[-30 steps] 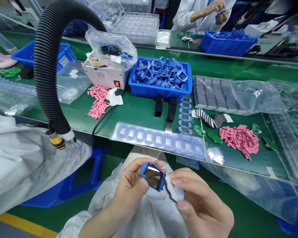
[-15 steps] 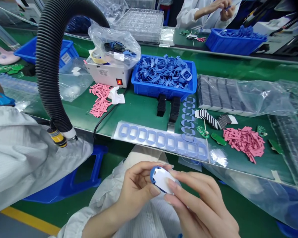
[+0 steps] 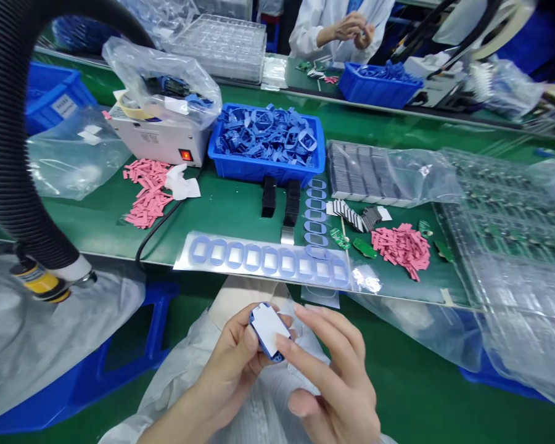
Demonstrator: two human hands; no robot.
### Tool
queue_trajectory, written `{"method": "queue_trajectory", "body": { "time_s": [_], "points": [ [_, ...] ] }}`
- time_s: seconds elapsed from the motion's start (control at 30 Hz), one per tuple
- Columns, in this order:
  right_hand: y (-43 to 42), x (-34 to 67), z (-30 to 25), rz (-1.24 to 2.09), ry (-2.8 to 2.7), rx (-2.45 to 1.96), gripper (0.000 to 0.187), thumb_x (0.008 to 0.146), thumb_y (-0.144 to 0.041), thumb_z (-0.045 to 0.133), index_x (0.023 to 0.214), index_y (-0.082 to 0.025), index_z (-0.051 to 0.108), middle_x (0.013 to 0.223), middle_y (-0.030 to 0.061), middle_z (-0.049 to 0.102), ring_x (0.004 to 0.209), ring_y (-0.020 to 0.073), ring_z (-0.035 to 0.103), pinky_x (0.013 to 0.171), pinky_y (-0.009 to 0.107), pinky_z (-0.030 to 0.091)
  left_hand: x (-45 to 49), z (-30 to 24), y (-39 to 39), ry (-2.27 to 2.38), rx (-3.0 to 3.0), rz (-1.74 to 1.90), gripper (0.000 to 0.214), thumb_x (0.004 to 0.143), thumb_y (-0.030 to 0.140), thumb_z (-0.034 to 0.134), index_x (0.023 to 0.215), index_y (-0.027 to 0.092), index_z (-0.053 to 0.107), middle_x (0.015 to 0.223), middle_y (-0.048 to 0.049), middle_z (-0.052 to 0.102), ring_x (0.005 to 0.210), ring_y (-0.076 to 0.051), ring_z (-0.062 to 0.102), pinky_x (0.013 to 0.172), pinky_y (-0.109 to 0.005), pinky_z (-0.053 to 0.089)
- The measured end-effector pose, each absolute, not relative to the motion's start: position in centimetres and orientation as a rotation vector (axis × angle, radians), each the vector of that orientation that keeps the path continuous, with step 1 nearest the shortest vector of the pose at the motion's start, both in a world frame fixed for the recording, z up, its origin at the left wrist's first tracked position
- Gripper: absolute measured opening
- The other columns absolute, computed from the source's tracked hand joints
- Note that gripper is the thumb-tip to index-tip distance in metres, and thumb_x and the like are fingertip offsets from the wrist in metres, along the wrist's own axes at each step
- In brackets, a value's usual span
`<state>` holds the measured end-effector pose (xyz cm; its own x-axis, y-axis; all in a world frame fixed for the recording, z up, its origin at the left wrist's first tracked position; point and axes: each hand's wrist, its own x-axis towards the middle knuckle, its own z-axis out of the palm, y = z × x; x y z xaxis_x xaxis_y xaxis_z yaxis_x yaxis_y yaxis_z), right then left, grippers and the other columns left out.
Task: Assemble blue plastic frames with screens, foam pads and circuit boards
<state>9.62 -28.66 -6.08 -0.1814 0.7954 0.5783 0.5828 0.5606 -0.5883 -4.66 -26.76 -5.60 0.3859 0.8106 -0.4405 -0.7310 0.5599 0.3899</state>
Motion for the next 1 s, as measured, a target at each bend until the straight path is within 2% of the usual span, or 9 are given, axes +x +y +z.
{"method": "queue_trajectory", "body": {
  "time_s": [0.1, 0.17, 0.2, 0.27, 0.4, 0.6, 0.77, 1.0],
  "points": [
    [-27.2, 12.4, -7.4, 0.314, -1.659, -1.287, 0.032, 0.092, -0.038, 0.05, 0.12, -0.025, 0.06, 0.12, 0.0092, 0.059, 0.108, 0.0252, 0.056, 0.086, 0.042, 0.049, -4.5, -6.1, -26.5, 0.612, 0.12, 0.896, 0.03, 0.068, 0.039, 0.078, 0.09, 0.019, 0.076, 0.083, -0.0035, 0.077, 0.073, -0.012, 0.071, 0.063, -0.015, 0.054],
    [-25.6, 15.6, -9.0, 0.127, -1.433, -1.518, 0.02, 0.087, -0.032, 0.059, 0.102, -0.022, 0.067, 0.106, 0.0081, 0.065, 0.1, 0.0232, 0.061, 0.085, 0.042, 0.049, -4.4, -6.6, -26.5, 0.62, 0.092, 0.846, 0.028, 0.071, 0.037, 0.076, 0.091, 0.017, 0.076, 0.085, -0.0044, 0.077, 0.075, -0.013, 0.072, 0.063, -0.015, 0.056],
    [-24.8, 17.6, -9.8, 0.009, -1.333, -1.636, 0.018, 0.084, -0.035, 0.062, 0.093, -0.02, 0.068, 0.098, 0.0068, 0.067, 0.094, 0.0218, 0.062, 0.084, 0.041, 0.05, -4.5, -6.8, -26.5, 0.632, 0.075, 0.836, 0.027, 0.072, 0.036, 0.076, 0.091, 0.017, 0.076, 0.086, -0.0046, 0.078, 0.076, -0.013, 0.072, 0.064, -0.015, 0.057],
    [-23.6, 21.8, -11.3, -0.09, -1.248, -1.74, 0.024, 0.081, -0.04, 0.064, 0.087, -0.017, 0.069, 0.088, 0.0079, 0.066, 0.087, 0.0221, 0.062, 0.081, 0.041, 0.05, -4.6, -7.3, -26.6, 0.65, 0.043, 0.829, 0.025, 0.073, 0.034, 0.076, 0.092, 0.018, 0.076, 0.087, -0.0045, 0.078, 0.077, -0.013, 0.072, 0.065, -0.016, 0.058],
    [-23.3, 29.0, -13.4, -0.194, -1.143, -1.902, 0.038, 0.077, -0.049, 0.065, 0.09, -0.014, 0.071, 0.082, 0.0092, 0.064, 0.073, 0.0211, 0.057, 0.072, 0.039, 0.048, -5.0, -7.4, -26.7, 0.661, 0.037, 0.843, 0.026, 0.071, 0.034, 0.077, 0.093, 0.019, 0.075, 0.088, -0.0042, 0.078, 0.077, -0.013, 0.072, 0.066, -0.016, 0.059],
    [-24.1, 32.9, -15.4, -0.034, -1.203, -2.0, 0.048, 0.069, -0.06, 0.067, 0.085, -0.015, 0.073, 0.079, 0.0083, 0.068, 0.065, 0.0184, 0.056, 0.065, 0.034, 0.046, -5.0, -6.5, -26.3, 0.671, 0.045, 0.799, 0.025, 0.072, 0.032, 0.076, 0.092, 0.018, 0.075, 0.089, -0.0041, 0.078, 0.08, -0.013, 0.072, 0.069, -0.017, 0.058],
    [-23.3, 32.8, -16.1, -0.039, -1.191, -1.978, 0.046, 0.072, -0.061, 0.063, 0.076, -0.016, 0.072, 0.076, 0.0074, 0.069, 0.071, 0.0203, 0.06, 0.067, 0.034, 0.047, -4.7, -6.2, -26.2, 0.669, 0.056, 0.781, 0.026, 0.07, 0.032, 0.077, 0.092, 0.018, 0.075, 0.088, -0.0038, 0.078, 0.081, -0.014, 0.072, 0.07, -0.017, 0.058],
    [-24.1, 29.4, -13.6, -0.194, -1.029, -1.737, 0.026, 0.079, -0.042, 0.065, 0.086, -0.016, 0.068, 0.076, 0.0093, 0.068, 0.065, 0.0233, 0.064, 0.062, 0.038, 0.051, -4.7, -6.9, -26.5, 0.681, 0.068, 0.803, 0.027, 0.072, 0.035, 0.076, 0.093, 0.017, 0.075, 0.085, -0.0046, 0.077, 0.076, -0.013, 0.071, 0.064, -0.015, 0.056]
  ]
}}
